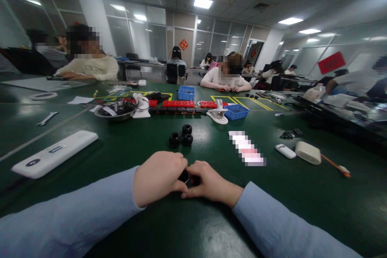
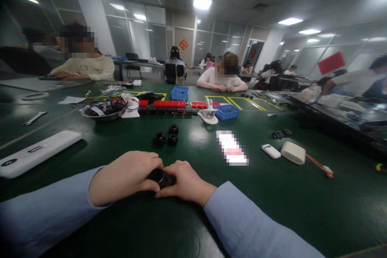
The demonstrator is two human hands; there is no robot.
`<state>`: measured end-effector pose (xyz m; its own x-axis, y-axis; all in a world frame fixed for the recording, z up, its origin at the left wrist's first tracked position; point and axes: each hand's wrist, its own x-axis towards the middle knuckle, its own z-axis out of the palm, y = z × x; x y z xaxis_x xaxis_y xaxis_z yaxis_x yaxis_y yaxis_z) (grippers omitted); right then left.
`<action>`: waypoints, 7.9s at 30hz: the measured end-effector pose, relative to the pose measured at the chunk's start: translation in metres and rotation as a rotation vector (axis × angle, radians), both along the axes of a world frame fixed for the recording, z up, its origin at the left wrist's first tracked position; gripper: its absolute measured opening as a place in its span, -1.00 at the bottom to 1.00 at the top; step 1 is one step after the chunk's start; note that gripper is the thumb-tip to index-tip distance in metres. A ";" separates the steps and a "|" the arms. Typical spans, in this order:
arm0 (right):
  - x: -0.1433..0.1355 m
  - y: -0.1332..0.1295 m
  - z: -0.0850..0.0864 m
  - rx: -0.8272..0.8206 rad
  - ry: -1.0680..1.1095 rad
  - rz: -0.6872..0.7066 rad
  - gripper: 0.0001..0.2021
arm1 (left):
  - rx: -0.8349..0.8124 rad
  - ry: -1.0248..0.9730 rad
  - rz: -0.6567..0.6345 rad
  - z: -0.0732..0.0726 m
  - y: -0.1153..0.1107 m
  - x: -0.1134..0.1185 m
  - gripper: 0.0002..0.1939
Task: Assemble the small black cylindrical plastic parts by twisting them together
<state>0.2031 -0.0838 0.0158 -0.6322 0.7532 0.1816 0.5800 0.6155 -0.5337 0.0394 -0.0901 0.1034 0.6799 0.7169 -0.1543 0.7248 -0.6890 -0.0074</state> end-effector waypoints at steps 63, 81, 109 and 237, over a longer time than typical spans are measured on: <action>0.002 0.000 0.007 -0.021 -0.035 0.032 -0.65 | -0.028 -0.040 -0.199 0.004 0.011 -0.009 -0.71; 0.002 0.001 0.003 -0.001 -0.029 0.039 -0.67 | 0.144 0.112 -0.048 -0.005 -0.002 0.005 -0.56; 0.007 -0.007 0.005 0.000 -0.013 0.054 -0.66 | -0.218 -0.142 -0.393 0.007 0.020 -0.015 -0.61; 0.007 -0.002 0.008 -0.038 -0.033 0.081 -0.65 | -0.223 -0.212 -0.395 0.003 0.032 -0.020 -0.64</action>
<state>0.2101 -0.0854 0.0240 -0.6968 0.7050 0.1323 0.5465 0.6412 -0.5387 0.0191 -0.0585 0.1069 0.9256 0.3639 -0.1039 0.3782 -0.8789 0.2906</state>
